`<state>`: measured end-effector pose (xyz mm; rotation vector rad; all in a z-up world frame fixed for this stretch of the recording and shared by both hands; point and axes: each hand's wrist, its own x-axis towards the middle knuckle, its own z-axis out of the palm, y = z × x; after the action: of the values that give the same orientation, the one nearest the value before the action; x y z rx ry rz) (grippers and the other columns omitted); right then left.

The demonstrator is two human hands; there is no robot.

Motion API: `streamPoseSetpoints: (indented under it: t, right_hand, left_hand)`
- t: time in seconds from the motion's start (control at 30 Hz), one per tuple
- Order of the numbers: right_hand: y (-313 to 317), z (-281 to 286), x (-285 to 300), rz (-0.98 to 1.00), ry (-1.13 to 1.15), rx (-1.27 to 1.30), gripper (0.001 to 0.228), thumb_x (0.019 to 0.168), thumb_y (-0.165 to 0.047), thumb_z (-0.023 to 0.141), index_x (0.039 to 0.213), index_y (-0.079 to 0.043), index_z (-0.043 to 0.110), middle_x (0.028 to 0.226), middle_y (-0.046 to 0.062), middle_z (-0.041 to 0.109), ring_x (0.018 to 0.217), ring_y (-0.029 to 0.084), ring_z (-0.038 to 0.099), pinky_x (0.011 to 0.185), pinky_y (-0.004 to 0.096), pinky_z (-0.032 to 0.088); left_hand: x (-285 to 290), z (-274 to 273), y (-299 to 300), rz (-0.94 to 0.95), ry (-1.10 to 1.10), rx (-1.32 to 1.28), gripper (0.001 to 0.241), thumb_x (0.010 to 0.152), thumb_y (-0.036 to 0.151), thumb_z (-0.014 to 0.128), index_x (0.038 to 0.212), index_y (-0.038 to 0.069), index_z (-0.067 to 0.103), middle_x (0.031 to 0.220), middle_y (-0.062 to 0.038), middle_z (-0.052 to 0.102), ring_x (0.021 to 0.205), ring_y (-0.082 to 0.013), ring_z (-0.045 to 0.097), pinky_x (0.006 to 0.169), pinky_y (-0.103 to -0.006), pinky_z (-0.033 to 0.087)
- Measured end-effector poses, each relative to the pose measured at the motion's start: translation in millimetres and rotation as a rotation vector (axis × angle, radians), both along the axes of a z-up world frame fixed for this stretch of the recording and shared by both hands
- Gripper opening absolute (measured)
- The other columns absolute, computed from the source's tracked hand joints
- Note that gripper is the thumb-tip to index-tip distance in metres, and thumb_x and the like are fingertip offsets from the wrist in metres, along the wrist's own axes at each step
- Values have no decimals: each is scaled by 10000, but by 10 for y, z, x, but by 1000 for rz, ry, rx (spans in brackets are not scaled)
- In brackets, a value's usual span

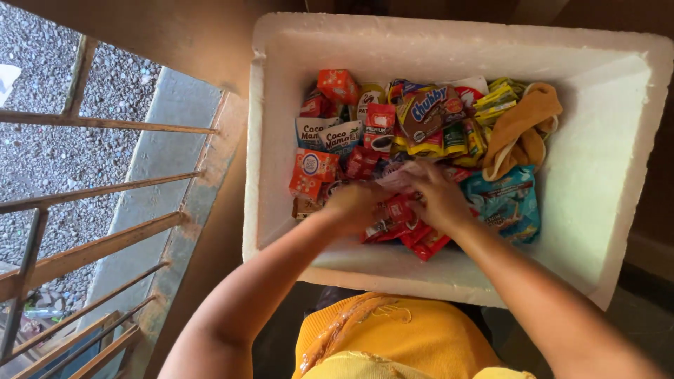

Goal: Organizing and restocking various food and beverage sachets from a bin onto storage shelves.

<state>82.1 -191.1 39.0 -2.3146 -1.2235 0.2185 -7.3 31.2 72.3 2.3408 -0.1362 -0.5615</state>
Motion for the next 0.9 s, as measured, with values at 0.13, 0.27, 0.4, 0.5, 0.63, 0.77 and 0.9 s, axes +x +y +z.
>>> streamPoseSetpoints:
  t: [0.13, 0.27, 0.4, 0.5, 0.63, 0.77, 0.9]
  right_hand:
    - [141, -134, 14, -222, 314, -269, 920, 849, -197, 779, 1656, -75, 354, 1326, 223, 562, 1166, 446, 579, 973, 521, 506]
    - [97, -371, 25, -128, 288, -303, 343, 866, -178, 738, 1205, -124, 720, 1236, 207, 603, 1087, 420, 633, 877, 523, 537]
    - [73, -214, 106, -97, 334, -192, 214, 876, -201, 734, 1062, -103, 775, 1065, 162, 724, 981, 379, 696, 836, 494, 551]
    - [-27, -168, 324, -304, 520, -193, 231, 894, -230, 730, 1071, -86, 768, 987, 145, 753, 885, 311, 730, 791, 439, 564]
    - [-257, -179, 764, -545, 661, -102, 289, 892, -245, 714, 1138, -99, 756, 906, 134, 786, 784, 223, 727, 741, 384, 562]
    - [-431, -246, 1110, -654, 414, -35, 292, 943, -277, 771, 1073, -17, 743, 832, 136, 705, 764, 204, 651, 723, 395, 525]
    - [-298, -151, 1101, -760, 149, 311, 538, 861, -189, 796, 1353, -64, 619, 1170, 122, 661, 891, 249, 622, 801, 413, 533]
  left_hand:
    - [251, -65, 487, 230, 84, 22, 377, 908, 363, 658, 1254, 221, 707, 1173, -129, 738, 1045, -337, 704, 892, -469, 549]
    - [335, -90, 790, 427, 35, 27, 408, 906, 328, 687, 1281, 167, 688, 1220, -144, 712, 1064, -339, 702, 914, -446, 546]
    - [349, -110, 864, 492, 110, -4, 426, 917, 302, 674, 1316, 154, 667, 1298, -127, 677, 1100, -317, 690, 963, -421, 514]
    - [362, -457, 894, 490, -15, -112, 405, 922, 271, 688, 1289, 100, 688, 1304, -144, 686, 1166, -310, 674, 995, -400, 510]
    - [416, -742, 853, 529, -75, -305, 379, 924, 233, 676, 1257, 52, 685, 1257, -144, 723, 1181, -286, 705, 1002, -379, 546]
    - [515, -427, 776, 525, -56, -280, 357, 910, 250, 654, 1200, 44, 684, 1182, -144, 737, 1115, -292, 719, 940, -399, 566]
    - [521, -218, 657, 339, 35, 80, 321, 934, 296, 609, 1142, 87, 737, 1116, -173, 735, 1014, -374, 689, 870, -488, 531]
